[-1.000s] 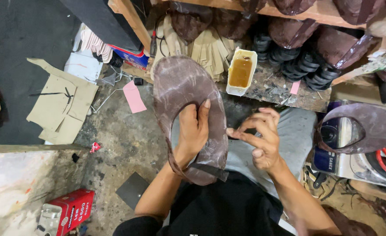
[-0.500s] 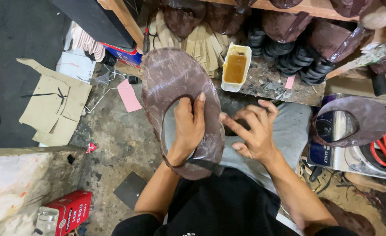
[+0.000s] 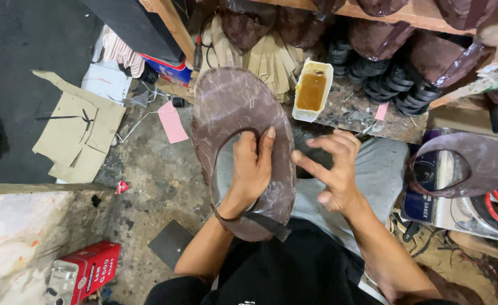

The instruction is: The person sits on the workshop floor and applies adhesive from a container to shoe upper components, spreading it along the edges by hand. They press and smooth the strap and edge areas of each upper, turning the pieces over to treat different sides, and set finished pieces aside.

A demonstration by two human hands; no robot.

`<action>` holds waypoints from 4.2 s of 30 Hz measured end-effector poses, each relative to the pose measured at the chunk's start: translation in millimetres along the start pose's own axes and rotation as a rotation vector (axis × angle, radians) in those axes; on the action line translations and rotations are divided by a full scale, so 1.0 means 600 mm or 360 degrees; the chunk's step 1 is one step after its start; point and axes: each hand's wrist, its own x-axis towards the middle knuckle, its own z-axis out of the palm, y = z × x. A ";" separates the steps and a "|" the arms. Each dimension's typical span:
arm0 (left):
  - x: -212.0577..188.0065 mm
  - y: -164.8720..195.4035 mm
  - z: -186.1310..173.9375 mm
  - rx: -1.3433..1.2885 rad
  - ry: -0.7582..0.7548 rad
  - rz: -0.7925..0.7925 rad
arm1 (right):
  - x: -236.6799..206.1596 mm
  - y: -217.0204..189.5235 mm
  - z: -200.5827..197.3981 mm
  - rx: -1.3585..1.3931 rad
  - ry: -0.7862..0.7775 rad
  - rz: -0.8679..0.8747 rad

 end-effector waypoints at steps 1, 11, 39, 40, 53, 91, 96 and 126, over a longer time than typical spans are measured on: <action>0.001 0.001 0.000 0.0010 -0.0005 -0.0018 | 0.000 -0.002 0.001 -0.0039 -0.0062 0.0019; 0.000 0.010 -0.003 -0.0152 -0.0007 -0.0055 | -0.002 -0.024 -0.005 0.0277 0.0010 0.0339; -0.024 0.021 -0.021 -0.1068 -0.0639 -0.0549 | 0.008 0.001 0.001 0.0250 0.0156 0.0204; -0.026 0.026 -0.025 -0.1144 -0.0678 -0.0606 | 0.008 0.002 0.002 0.0268 0.0192 0.0131; -0.037 -0.007 0.000 -0.1475 -0.0688 -0.0755 | 0.011 0.040 0.029 0.0525 0.0005 0.0857; 0.027 -0.140 -0.064 -0.1966 0.0277 -0.0521 | -0.073 -0.049 0.123 0.1219 0.0704 0.0893; 0.076 -0.147 -0.099 -0.2059 0.0163 -0.0577 | -0.116 -0.029 0.083 0.0925 0.0757 0.1061; 0.396 -0.090 -0.049 -0.2603 0.0237 -0.1035 | -0.160 -0.036 0.013 0.0566 0.1166 0.1295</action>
